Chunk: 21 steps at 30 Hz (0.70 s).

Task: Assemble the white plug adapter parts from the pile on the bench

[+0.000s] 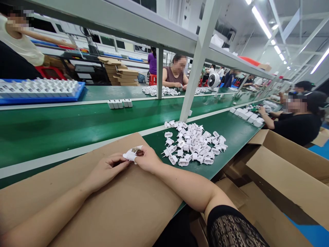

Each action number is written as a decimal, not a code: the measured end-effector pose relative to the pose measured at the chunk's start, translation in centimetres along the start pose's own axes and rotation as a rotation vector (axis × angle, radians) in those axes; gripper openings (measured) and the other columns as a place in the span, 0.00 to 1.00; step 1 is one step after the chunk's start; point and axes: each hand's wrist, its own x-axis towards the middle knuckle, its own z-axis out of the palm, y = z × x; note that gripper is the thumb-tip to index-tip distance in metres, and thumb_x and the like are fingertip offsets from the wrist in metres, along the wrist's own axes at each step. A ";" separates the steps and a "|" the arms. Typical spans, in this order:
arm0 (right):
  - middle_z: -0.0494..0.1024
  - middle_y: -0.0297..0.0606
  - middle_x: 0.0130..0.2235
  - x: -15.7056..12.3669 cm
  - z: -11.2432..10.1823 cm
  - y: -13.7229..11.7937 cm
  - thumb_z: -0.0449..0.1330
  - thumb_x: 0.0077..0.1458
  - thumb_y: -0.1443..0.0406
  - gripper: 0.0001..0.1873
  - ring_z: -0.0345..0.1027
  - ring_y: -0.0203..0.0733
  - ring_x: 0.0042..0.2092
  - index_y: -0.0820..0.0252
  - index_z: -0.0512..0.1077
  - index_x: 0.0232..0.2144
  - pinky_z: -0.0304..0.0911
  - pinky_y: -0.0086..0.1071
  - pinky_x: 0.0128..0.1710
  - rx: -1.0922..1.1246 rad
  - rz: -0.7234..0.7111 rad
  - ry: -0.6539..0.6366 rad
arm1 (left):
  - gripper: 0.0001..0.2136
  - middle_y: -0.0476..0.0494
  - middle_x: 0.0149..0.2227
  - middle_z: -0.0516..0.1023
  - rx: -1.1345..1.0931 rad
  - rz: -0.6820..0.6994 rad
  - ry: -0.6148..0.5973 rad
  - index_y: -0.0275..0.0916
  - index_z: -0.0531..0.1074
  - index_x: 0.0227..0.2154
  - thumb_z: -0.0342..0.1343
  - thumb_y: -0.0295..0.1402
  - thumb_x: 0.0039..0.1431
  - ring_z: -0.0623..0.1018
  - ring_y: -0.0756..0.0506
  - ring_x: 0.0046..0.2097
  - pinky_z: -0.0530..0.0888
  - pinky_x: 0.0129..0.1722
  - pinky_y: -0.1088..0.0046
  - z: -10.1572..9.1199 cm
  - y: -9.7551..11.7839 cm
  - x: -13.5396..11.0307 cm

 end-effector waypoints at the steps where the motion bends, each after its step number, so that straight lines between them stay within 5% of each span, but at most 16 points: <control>1: 0.83 0.36 0.38 0.0 0.0 0.1 0.75 0.41 0.63 0.21 0.75 0.38 0.39 0.59 0.80 0.40 0.68 0.31 0.39 -0.002 -0.003 -0.001 | 0.20 0.41 0.42 0.82 0.001 0.004 0.004 0.44 0.83 0.36 0.58 0.55 0.60 0.80 0.39 0.44 0.76 0.43 0.66 0.0 0.0 0.0; 21: 0.83 0.38 0.40 -0.1 -0.2 0.2 0.73 0.43 0.63 0.21 0.76 0.42 0.42 0.58 0.79 0.43 0.69 0.31 0.38 -0.083 0.015 0.013 | 0.17 0.44 0.35 0.77 0.031 0.010 -0.003 0.42 0.75 0.25 0.56 0.50 0.59 0.76 0.42 0.39 0.71 0.39 0.69 0.0 -0.3 0.2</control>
